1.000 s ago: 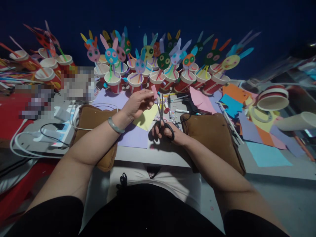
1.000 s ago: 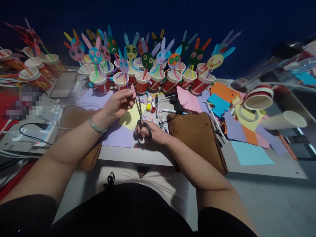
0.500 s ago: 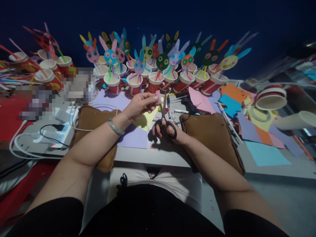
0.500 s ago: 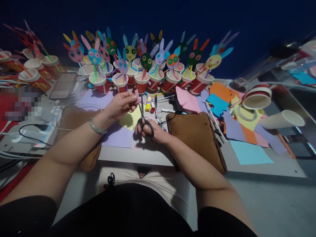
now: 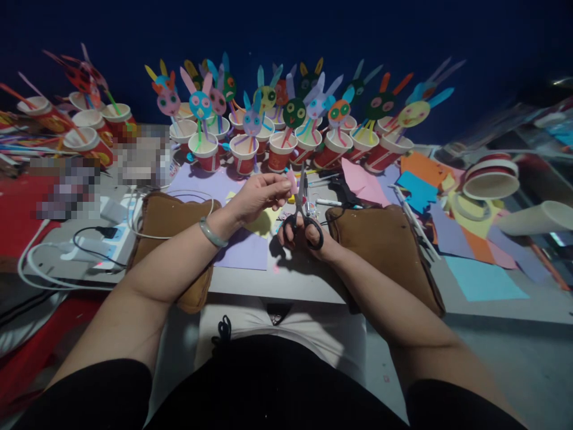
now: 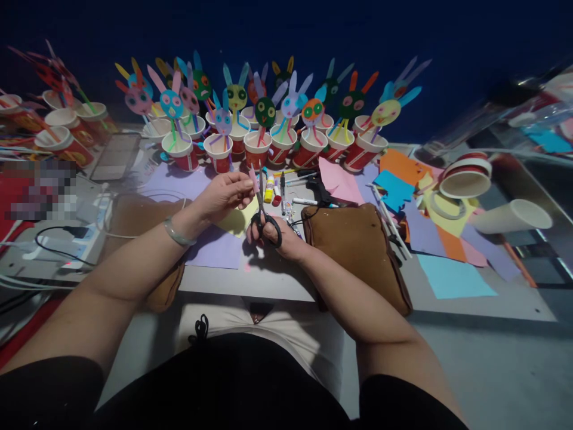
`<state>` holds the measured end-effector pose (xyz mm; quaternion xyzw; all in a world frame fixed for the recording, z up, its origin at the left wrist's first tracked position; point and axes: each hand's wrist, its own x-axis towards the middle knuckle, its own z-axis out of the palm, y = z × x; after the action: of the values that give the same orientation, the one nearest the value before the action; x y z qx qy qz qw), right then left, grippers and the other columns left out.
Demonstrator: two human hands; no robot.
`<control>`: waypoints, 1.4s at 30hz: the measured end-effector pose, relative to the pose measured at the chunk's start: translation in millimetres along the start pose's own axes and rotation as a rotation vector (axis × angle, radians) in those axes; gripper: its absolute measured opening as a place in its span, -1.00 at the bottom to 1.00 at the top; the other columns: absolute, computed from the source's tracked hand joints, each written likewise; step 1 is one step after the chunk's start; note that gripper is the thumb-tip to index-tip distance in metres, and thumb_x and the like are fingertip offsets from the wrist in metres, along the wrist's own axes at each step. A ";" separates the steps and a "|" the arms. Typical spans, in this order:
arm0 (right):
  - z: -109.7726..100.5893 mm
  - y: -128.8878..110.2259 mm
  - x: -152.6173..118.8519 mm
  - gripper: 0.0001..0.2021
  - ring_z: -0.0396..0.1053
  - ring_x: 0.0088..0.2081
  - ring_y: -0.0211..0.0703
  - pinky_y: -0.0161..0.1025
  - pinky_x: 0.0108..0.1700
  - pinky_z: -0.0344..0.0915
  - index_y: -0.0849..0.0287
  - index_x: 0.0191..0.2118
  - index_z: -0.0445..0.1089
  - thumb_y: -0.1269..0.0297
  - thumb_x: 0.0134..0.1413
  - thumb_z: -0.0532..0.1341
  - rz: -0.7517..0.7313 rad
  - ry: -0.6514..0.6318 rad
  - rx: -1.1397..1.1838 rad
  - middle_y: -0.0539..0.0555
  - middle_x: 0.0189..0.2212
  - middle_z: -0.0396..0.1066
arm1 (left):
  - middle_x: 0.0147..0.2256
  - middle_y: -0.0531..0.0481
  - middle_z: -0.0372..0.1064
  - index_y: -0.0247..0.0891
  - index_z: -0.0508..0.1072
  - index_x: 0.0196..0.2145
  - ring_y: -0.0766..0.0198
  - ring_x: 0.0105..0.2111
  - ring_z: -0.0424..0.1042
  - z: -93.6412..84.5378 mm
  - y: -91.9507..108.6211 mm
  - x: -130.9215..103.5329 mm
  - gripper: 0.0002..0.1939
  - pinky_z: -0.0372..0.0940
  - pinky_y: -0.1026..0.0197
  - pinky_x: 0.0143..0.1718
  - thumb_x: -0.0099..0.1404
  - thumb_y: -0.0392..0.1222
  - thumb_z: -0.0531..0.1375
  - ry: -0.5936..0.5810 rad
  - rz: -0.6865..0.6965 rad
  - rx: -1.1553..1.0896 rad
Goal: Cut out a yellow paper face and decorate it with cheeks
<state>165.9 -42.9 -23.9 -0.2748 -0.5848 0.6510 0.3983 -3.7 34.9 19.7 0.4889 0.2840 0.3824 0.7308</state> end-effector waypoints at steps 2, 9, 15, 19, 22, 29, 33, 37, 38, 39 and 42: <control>0.2 1.1 -0.2 -0.36 0.18 -0.50 -0.29 -0.29 -0.49 0.12 0.16 -0.42 0.31 -0.45 -0.04 0.16 0.005 0.006 -0.002 0.04 -0.43 0.36 | -0.56 0.12 0.34 -0.33 0.43 -0.46 0.53 -0.60 0.31 0.7 0.2 0.1 -0.68 0.13 0.44 -0.59 0.08 -0.05 0.42 -0.005 0.006 -0.008; 1.8 3.6 -0.2 -0.36 0.16 -0.51 -0.29 -0.29 -0.50 0.08 0.15 -0.45 0.29 -0.45 -0.04 0.16 0.000 0.026 0.006 0.02 -0.48 0.34 | -0.55 0.12 0.34 -0.33 0.43 -0.45 0.54 -0.60 0.31 -1.0 -2.0 1.7 -0.69 0.14 0.44 -0.59 0.08 -0.06 0.42 -0.009 0.014 -0.008; 3.5 0.0 0.9 -0.37 0.15 -0.55 -0.29 -0.29 -0.53 0.04 0.14 -0.48 0.26 -0.45 -0.03 0.16 0.027 0.037 -0.024 -0.01 -0.55 0.30 | -0.55 0.14 0.34 -0.32 0.42 -0.44 0.55 -0.61 0.31 -2.4 -2.6 2.4 -0.72 0.14 0.44 -0.59 0.12 -0.08 0.40 0.005 0.015 -0.012; 3.6 -0.4 1.6 -0.37 0.15 -0.56 -0.30 -0.28 -0.52 0.04 0.15 -0.51 0.24 -0.43 0.01 0.15 0.025 0.042 -0.040 -0.02 -0.58 0.28 | -0.56 0.14 0.34 -0.32 0.41 -0.44 0.54 -0.61 0.33 -2.5 -1.7 2.1 -0.74 0.15 0.45 -0.59 0.13 -0.12 0.39 0.011 0.028 -0.028; 4.3 -1.2 1.8 -0.39 0.14 -0.59 -0.32 -0.28 -0.54 0.03 0.15 -0.52 0.24 -0.39 0.05 0.15 0.012 0.051 -0.027 -0.03 -0.60 0.27 | -0.56 0.14 0.35 -0.33 0.41 -0.45 0.53 -0.62 0.33 -2.3 -0.9 2.2 -0.74 0.14 0.45 -0.61 0.11 -0.14 0.39 0.023 0.027 -0.037; 6.4 -9.0 1.5 -0.40 0.15 -0.63 -0.35 -0.29 -0.57 0.03 0.17 -0.55 0.24 -0.34 0.10 0.15 0.042 0.067 -0.079 0.00 -0.59 0.31 | -0.55 0.13 0.36 -0.33 0.41 -0.45 0.53 -0.61 0.31 -1.7 -1.0 1.6 -0.68 0.14 0.43 -0.60 0.06 -0.08 0.42 0.030 0.031 -0.004; 4.5 -9.0 2.8 -0.42 0.14 -0.65 -0.36 -0.30 -0.59 0.00 0.16 -0.56 0.23 -0.30 0.08 0.20 -0.008 0.149 -0.057 -0.03 -0.60 0.29 | -0.56 0.13 0.35 -0.34 0.44 -0.45 0.54 -0.61 0.28 -1.5 -2.5 0.5 -0.68 0.14 0.42 -0.58 0.06 -0.05 0.42 0.000 0.033 0.026; -0.8 -9.2 5.6 -0.48 0.15 -0.60 -0.35 -0.29 -0.53 0.06 0.17 -0.57 0.26 -0.20 0.04 0.31 -0.159 0.464 -0.168 -0.06 -0.62 0.26 | -0.59 0.11 0.34 -0.35 0.47 -0.47 0.52 -0.60 0.29 -2.6 -5.2 0.4 -0.73 0.15 0.40 -0.55 0.13 -0.08 0.37 -0.038 0.100 0.122; -2.3 -9.8 6.2 -0.51 0.15 -0.58 -0.34 -0.29 -0.50 0.09 0.16 -0.57 0.28 -0.16 0.02 0.34 -0.189 0.550 -0.212 -0.07 -0.62 0.24 | -0.60 0.11 0.33 -0.35 0.47 -0.48 0.51 -0.60 0.28 -2.6 -6.0 0.4 -0.74 0.15 0.40 -0.55 0.14 -0.09 0.36 -0.049 0.118 0.158; -3.6 -10.6 6.7 -0.54 0.15 -0.56 -0.34 -0.29 -0.48 0.11 0.16 -0.56 0.30 -0.12 0.00 0.37 -0.207 0.622 -0.246 -0.08 -0.63 0.22 | -0.61 0.10 0.32 -0.35 0.47 -0.50 0.51 -0.61 0.28 -2.4 -6.8 0.3 -0.76 0.14 0.39 -0.55 0.15 -0.11 0.35 -0.059 0.128 0.194; -5.5 -13.4 7.8 -0.60 0.13 -0.53 -0.33 -0.28 -0.45 0.15 0.15 -0.47 0.38 -0.09 -0.07 0.41 -0.181 0.732 -0.264 -0.10 -0.60 0.22 | -0.66 0.11 0.30 -0.33 0.46 -0.54 0.50 -0.64 0.25 0.3 -8.6 -0.5 -0.79 0.10 0.38 -0.59 0.12 -0.16 0.35 -0.088 0.113 0.287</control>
<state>168.9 -33.4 -10.8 -0.4850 -0.5046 0.3917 0.5973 -1.4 32.4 11.9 0.6199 0.2755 0.3566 0.6423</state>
